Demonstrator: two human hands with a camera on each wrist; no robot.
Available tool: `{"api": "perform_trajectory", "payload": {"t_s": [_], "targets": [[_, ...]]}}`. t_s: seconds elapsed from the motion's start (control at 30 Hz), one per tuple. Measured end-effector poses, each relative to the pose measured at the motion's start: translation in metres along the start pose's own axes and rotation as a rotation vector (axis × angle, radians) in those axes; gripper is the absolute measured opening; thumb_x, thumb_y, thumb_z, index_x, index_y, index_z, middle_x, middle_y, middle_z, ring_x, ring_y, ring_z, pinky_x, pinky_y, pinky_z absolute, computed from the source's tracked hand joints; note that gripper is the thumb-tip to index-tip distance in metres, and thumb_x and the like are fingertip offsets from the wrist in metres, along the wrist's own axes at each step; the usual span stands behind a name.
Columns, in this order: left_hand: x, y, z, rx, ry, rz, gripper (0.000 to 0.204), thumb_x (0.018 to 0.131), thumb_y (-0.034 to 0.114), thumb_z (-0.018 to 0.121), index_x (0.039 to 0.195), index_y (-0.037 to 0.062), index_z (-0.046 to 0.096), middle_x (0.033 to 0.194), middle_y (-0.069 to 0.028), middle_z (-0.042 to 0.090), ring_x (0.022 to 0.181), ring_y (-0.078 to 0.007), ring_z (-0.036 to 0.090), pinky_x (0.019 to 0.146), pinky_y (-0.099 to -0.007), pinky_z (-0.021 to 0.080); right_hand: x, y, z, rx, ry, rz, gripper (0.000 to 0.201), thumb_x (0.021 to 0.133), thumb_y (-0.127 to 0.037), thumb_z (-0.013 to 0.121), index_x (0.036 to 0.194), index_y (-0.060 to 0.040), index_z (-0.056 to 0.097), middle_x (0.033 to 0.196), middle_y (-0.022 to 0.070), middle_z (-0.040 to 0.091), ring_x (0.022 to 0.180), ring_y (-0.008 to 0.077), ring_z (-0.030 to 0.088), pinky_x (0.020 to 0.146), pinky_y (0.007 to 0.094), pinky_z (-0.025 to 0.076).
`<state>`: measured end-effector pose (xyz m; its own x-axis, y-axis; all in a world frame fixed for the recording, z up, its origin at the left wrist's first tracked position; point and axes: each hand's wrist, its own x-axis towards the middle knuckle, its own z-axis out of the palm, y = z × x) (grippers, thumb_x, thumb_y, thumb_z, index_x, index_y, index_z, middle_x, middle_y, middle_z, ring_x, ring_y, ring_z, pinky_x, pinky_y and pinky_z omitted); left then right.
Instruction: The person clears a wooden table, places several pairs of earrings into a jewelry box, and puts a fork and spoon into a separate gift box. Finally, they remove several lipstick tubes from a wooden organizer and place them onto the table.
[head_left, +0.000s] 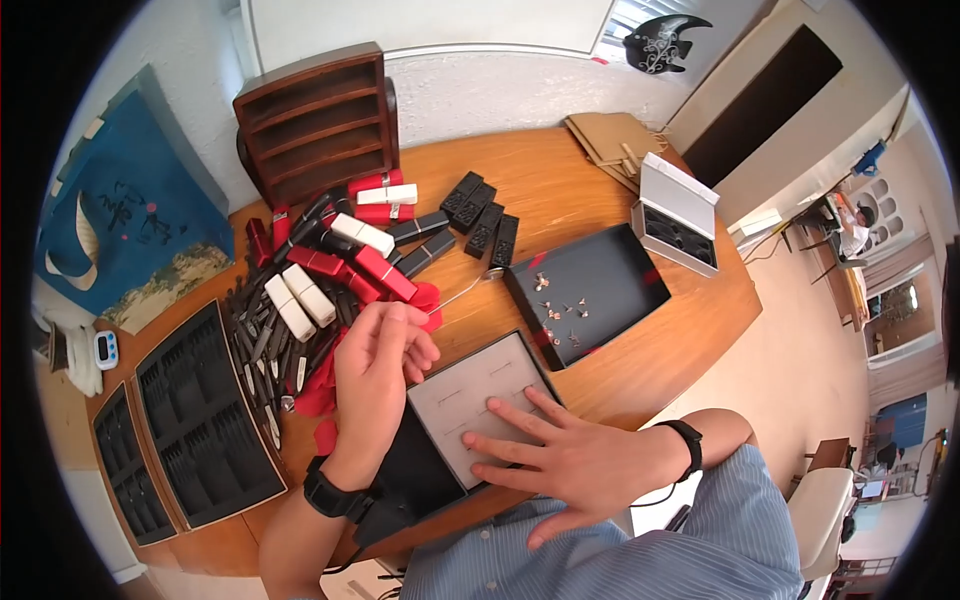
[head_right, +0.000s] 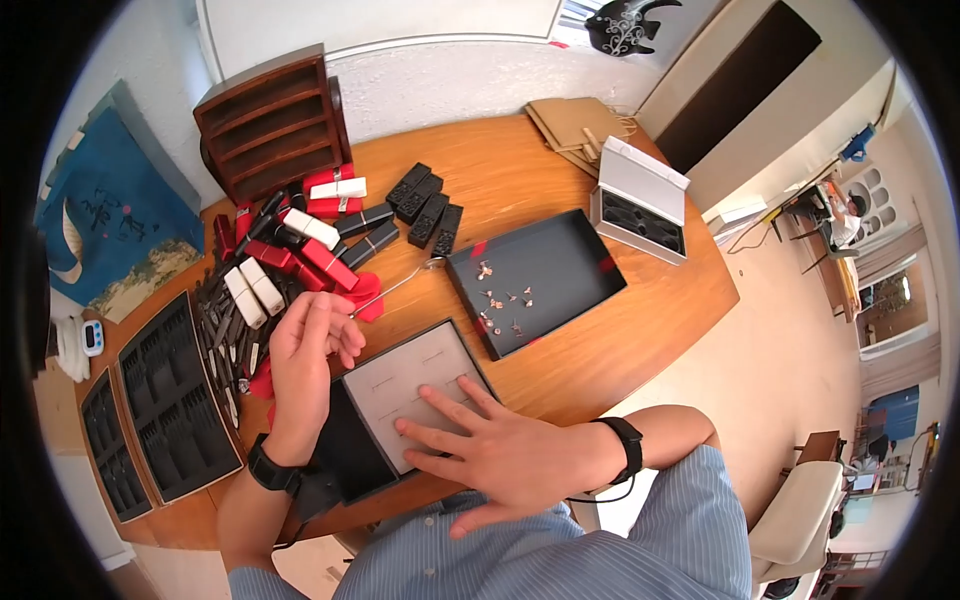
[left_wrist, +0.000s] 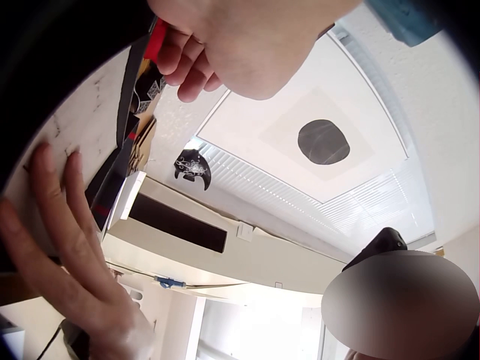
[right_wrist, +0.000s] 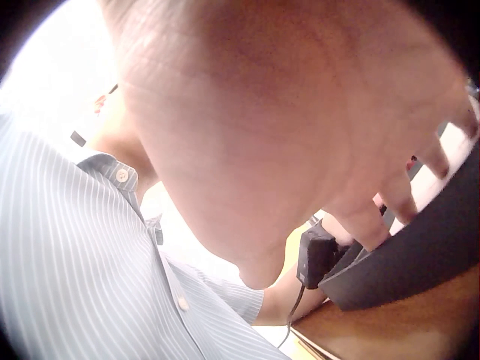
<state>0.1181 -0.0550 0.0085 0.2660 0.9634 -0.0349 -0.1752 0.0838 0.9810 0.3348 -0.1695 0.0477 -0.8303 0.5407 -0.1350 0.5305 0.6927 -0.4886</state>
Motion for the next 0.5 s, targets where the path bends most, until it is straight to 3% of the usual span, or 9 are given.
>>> {"api": "perform_trajectory", "payload": {"t_s": [0.17,0.23,0.27,0.33,0.4,0.43,0.5], "targets": [[0.000,0.000,0.001,0.025,0.008,0.008,0.031,0.110,0.025,0.042,0.099,0.0018,0.060,0.072,-0.0062,0.062,0.062,-0.0088,0.055,0.055,-0.0220,0.044,-0.006,0.010,0.001,0.052,0.061,-0.049,0.086,0.095,-0.067,0.049,0.146,0.0019,0.044,0.159,0.0240,0.029,0.150,0.0481,0.017,0.118,0.0680,0.013],[0.000,0.000,0.000,-0.002,0.005,-0.003,0.032,0.110,0.027,0.044,0.098,0.0027,0.061,0.073,-0.0048,0.064,0.064,-0.0067,0.055,0.056,-0.0200,0.043,-0.011,0.020,-0.005,0.290,0.176,-0.088,0.071,0.094,-0.052,0.064,0.141,0.0005,0.052,0.152,0.0220,0.042,0.146,0.0408,0.034,0.118,0.0591,0.026],[0.001,0.000,0.000,-0.003,0.003,0.001,0.032,0.110,0.027,0.044,0.098,0.0027,0.061,0.073,-0.0048,0.064,0.064,-0.0067,0.055,0.056,-0.0200,0.043,-0.016,0.028,-0.010,0.284,0.177,-0.086,0.071,0.094,-0.052,0.064,0.141,0.0005,0.052,0.152,0.0220,0.042,0.146,0.0408,0.034,0.118,0.0591,0.026],[0.000,0.000,0.000,0.000,0.000,0.010,0.032,0.109,0.027,0.044,0.098,0.0027,0.061,0.074,-0.0049,0.064,0.064,-0.0070,0.055,0.056,-0.0199,0.043,-0.028,0.046,-0.021,0.456,0.511,0.075,0.047,0.089,-0.030,0.077,0.127,-0.0054,0.067,0.132,0.0161,0.064,0.123,0.0308,0.061,0.102,0.0429,0.049],[0.000,-0.001,0.000,-0.004,-0.004,0.011,0.032,0.109,0.026,0.044,0.098,0.0026,0.061,0.074,-0.0047,0.063,0.064,-0.0068,0.055,0.056,-0.0198,0.043,-0.029,0.064,-0.031,0.366,0.752,0.489,0.027,0.088,-0.018,0.077,0.112,-0.0062,0.073,0.109,0.0083,0.072,0.093,0.0231,0.069,0.078,0.0313,0.055],[0.000,-0.001,0.000,-0.009,-0.003,0.015,0.032,0.109,0.026,0.044,0.098,0.0026,0.061,0.073,-0.0046,0.063,0.064,-0.0066,0.055,0.056,-0.0198,0.043,-0.029,0.076,-0.032,0.363,0.754,0.488,0.027,0.088,-0.018,0.077,0.112,-0.0062,0.073,0.109,0.0083,0.072,0.093,0.0231,0.069,0.078,0.0313,0.055],[0.001,0.000,0.000,0.011,-0.005,0.014,0.031,0.110,0.025,0.043,0.098,0.0024,0.061,0.073,-0.0050,0.063,0.063,-0.0073,0.055,0.056,-0.0206,0.043,-0.028,0.101,-0.029,0.140,0.763,0.667,0.025,0.087,-0.013,0.077,0.110,-0.0052,0.071,0.100,0.0073,0.070,0.084,0.0199,0.066,0.072,0.0305,0.052]]}}
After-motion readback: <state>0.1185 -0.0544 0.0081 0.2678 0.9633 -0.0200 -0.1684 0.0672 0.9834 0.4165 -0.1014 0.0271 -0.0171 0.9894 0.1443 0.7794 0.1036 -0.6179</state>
